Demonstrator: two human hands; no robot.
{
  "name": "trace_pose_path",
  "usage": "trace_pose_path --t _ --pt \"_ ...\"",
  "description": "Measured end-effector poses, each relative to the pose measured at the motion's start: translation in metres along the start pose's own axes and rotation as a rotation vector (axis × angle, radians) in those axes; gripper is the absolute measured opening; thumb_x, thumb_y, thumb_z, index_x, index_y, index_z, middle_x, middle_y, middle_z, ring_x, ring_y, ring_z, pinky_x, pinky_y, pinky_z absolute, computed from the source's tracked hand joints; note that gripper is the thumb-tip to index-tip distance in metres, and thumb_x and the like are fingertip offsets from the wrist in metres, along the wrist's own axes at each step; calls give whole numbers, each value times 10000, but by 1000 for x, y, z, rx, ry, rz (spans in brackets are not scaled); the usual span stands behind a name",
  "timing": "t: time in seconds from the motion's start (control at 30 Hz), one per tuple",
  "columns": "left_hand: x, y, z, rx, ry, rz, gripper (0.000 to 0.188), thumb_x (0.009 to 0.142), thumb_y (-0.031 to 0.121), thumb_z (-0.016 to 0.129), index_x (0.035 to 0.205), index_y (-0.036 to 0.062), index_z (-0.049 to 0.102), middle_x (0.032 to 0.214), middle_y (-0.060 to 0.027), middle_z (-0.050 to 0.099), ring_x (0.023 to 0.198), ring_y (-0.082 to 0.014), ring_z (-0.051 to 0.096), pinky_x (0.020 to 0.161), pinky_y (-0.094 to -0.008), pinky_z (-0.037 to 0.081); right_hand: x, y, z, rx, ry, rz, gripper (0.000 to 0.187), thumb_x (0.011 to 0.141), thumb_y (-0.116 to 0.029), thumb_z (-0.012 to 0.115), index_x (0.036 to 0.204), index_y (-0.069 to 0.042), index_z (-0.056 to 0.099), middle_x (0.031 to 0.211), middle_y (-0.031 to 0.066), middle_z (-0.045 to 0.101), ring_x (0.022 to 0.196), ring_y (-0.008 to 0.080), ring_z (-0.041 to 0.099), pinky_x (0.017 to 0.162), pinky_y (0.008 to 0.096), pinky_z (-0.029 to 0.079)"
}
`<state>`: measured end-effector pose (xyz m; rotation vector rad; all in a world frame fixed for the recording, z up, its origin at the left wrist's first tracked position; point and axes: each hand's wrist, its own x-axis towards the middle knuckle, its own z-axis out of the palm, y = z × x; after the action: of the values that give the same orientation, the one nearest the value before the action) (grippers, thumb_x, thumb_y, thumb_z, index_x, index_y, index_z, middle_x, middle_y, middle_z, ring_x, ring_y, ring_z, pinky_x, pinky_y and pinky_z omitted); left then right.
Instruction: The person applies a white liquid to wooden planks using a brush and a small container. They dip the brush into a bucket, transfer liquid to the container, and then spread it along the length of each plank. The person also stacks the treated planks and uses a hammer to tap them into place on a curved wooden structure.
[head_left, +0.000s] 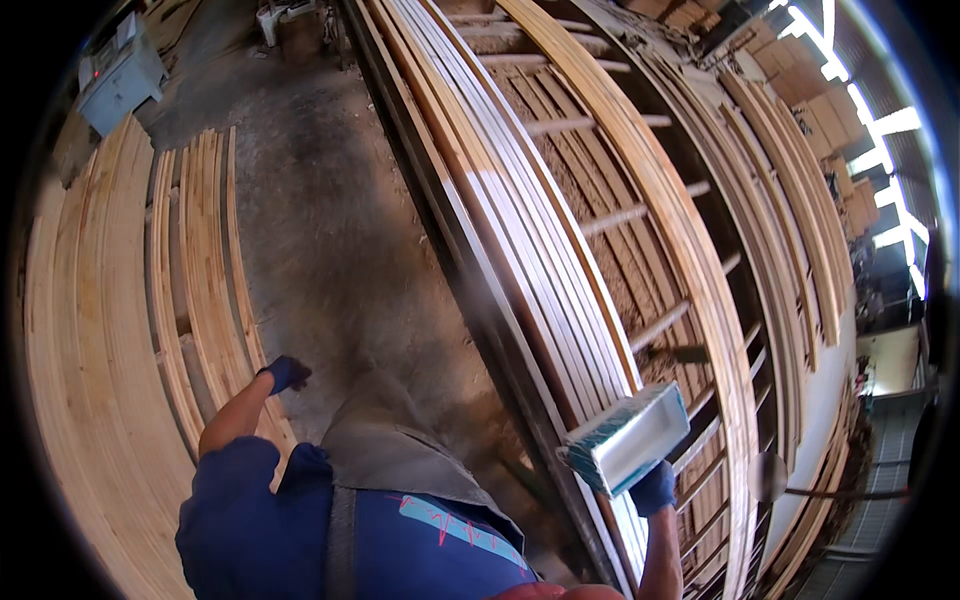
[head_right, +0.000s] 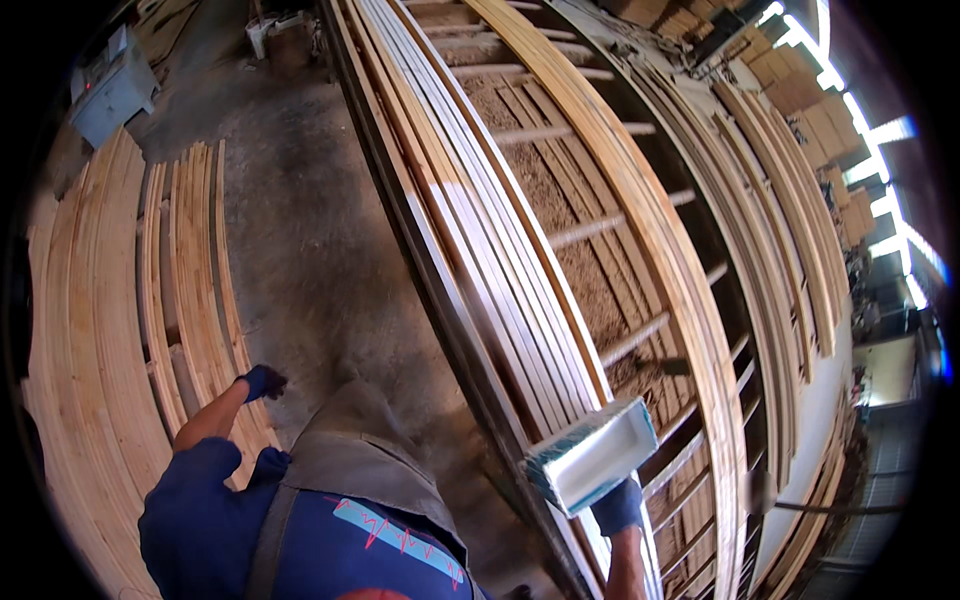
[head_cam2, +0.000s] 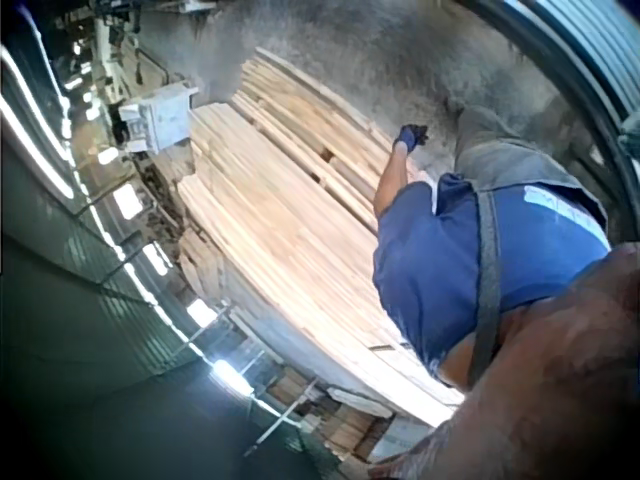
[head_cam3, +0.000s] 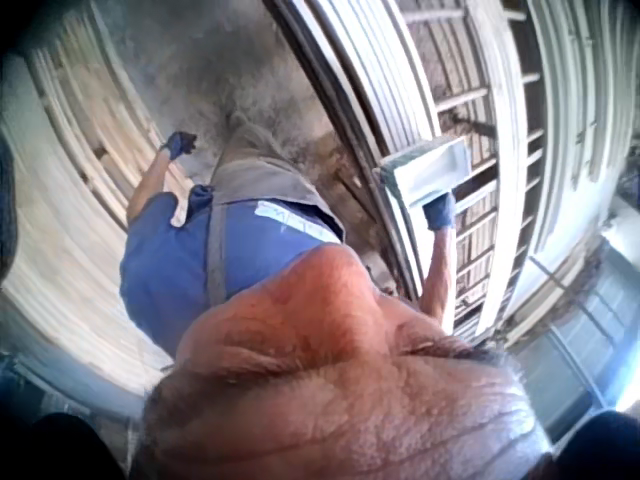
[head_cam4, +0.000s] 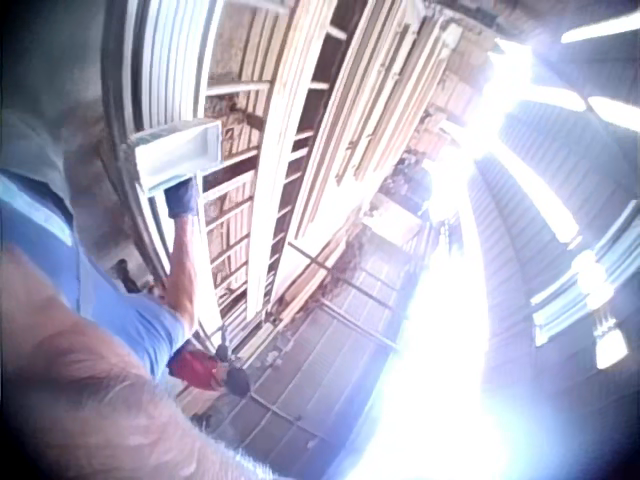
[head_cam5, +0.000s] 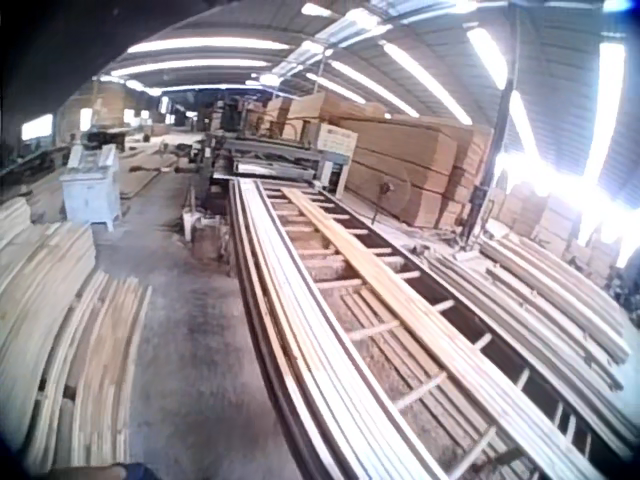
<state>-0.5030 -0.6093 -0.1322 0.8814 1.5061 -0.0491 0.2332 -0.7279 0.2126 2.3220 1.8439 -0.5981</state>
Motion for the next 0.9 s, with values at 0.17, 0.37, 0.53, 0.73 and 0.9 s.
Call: trace_pose_path --t 0.17,0.37,0.53,0.73,0.9 --pt "-16 8 -67 -120 90 -186 280 919 265 566 975 5 654 822 -113 708 643 -208 674 529 -328 493 155 -140 -33 73 109 -217 372 836 -368 605 1096 -107 655 998 179 683 950 367 649 770 455 526" --pt "70 5 -155 -370 136 -8 300 939 241 559 1008 -43 625 848 -158 690 681 -211 667 572 -315 526 385 -271 -50 455 131 -364 371 870 -313 603 1170 -95 605 1080 203 660 1032 383 615 869 435 504" --pt "175 23 -227 966 310 779 248 931 174 547 1092 4 627 1024 -114 692 915 -228 655 779 -348 529 509 -448 -121 202 51 -522 390 850 -268 634 1199 -100 588 1171 180 631 1148 311 563 963 396 450" --pt "238 122 -322 249 291 659 280 883 161 611 1144 59 626 1053 -139 671 893 -227 651 755 -341 522 661 -590 -153 -23 94 -593 198 830 -103 650 1025 -71 636 807 81 660 704 177 602 655 343 515" --pt "179 178 -393 -446 268 436 201 894 127 603 1068 34 635 925 -76 673 833 -183 646 725 -300 524 749 -697 -187 29 18 -475 215 841 -164 669 1038 -78 678 805 59 664 641 177 583 593 324 505"
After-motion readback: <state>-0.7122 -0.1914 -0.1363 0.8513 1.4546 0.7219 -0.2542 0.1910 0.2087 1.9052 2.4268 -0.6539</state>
